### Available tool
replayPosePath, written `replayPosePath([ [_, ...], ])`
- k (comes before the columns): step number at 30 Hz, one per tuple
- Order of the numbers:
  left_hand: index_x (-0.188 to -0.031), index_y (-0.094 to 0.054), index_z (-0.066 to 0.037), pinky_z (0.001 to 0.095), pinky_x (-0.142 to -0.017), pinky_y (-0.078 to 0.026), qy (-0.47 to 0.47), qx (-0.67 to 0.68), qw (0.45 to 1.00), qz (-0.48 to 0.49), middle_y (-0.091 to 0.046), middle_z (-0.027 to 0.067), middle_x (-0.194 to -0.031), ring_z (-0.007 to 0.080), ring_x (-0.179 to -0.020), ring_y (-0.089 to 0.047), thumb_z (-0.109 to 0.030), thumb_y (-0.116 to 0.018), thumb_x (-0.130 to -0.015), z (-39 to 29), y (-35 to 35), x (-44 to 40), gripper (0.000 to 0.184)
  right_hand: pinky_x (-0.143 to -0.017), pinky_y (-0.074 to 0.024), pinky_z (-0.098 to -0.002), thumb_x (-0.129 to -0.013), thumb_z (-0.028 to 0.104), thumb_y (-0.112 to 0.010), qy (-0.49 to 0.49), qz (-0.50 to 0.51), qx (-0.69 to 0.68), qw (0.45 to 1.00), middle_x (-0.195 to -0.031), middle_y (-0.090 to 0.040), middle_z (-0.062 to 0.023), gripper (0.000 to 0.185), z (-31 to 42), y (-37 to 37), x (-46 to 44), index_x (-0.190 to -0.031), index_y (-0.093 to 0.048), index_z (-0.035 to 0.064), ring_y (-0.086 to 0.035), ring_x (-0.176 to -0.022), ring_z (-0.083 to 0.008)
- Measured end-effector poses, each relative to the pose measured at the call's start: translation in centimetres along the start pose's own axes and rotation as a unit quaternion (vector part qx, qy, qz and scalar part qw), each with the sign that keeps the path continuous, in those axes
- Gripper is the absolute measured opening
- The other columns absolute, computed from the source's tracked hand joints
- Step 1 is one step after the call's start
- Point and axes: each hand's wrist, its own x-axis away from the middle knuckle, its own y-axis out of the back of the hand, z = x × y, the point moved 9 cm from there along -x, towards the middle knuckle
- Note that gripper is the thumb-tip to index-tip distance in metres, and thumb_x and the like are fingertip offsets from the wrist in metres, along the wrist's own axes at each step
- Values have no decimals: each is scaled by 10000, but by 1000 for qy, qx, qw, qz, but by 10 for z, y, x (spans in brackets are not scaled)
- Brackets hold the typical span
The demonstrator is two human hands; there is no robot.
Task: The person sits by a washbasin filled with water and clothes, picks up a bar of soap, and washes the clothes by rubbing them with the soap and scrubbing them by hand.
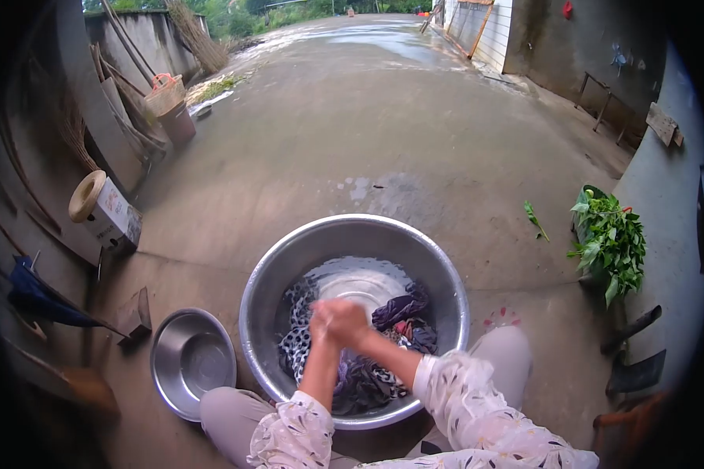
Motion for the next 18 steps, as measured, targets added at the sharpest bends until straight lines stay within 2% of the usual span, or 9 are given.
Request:
replayPosePath([
  [2,-812,-547,-130,314,-702,-465,-38,-70,996,-43,-572,56,-839,201,-801,-552,-417,-537,-892,9,-20,5,298,-610,-527,-372,-879,229,-536,-19,104,239,965,-774,-663,-109,194,-45,-3,-16,-866,-662,82,-648,-664,-262],
  [4,-902,-552,-126,333,-778,-456,-89,-152,982,-61,-566,70,-936,210,-891,-528,-478,-456,-906,5,-35,10,365,-614,-527,-380,-883,195,-521,21,26,177,984,-797,-672,-102,175,-40,-2,-18,-830,-655,96,-651,-679,-258],
  [5,-1013,-548,-126,339,-828,-447,-112,-134,985,-8,-549,91,-1011,224,-947,-496,-559,-408,-892,2,-25,-16,472,-617,-526,-384,-885,177,-513,40,-10,149,988,-809,-676,-98,173,-37,0,-17,-812,-651,103,-652,-686,-256],
  [9,-895,-600,-48,369,-676,-484,9,232,894,383,-596,38,-832,189,-738,-579,-309,-526,-920,-15,-29,-48,272,-565,-491,-412,-894,260,-522,0,-37,-9,999,-726,-635,-146,276,37,18,-33,-740,-644,67,-623,-647,-319],
  [11,-877,-582,-91,356,-689,-487,-1,299,898,324,-597,42,-850,191,-770,-586,-344,-500,-929,2,-20,-82,271,-565,-483,-416,-899,265,-516,25,-70,-2,997,-704,-623,-149,294,19,8,-40,-704,-633,78,-612,-633,-325],
  [12,-906,-590,-61,364,-685,-485,-73,126,982,122,-594,44,-844,191,-753,-581,-321,-514,-925,0,-24,-63,272,-552,-468,-416,-906,275,-513,1,-55,2,998,-676,-606,-156,344,-28,-6,-47,-648,-606,69,-596,-603,-327],
  [13,-935,-598,-30,371,-680,-483,-56,-78,991,-92,-592,46,-838,191,-735,-576,-299,-527,-921,-1,-27,-28,278,-555,-476,-424,-900,269,-499,-58,-38,58,996,-678,-608,-136,301,-63,0,-55,-686,-604,85,-604,-608,-319],
  [16,-1029,-573,-38,365,-703,-515,-11,-73,992,-100,-615,103,-960,228,-823,-618,-263,-560,-902,19,-28,-23,259,-551,-478,-440,-905,282,-474,-74,-15,95,993,-663,-599,-118,290,-75,-4,-53,-719,-596,95,-611,-614,-315],
  [18,-1007,-577,-44,361,-679,-517,-55,69,996,18,-619,104,-944,230,-805,-624,-267,-563,-900,18,7,-71,248,-587,-469,-421,-907,265,-504,-22,-34,-3,999,-690,-602,-158,321,-38,-13,-37,-676,-617,73,-591,-639,-347],
])
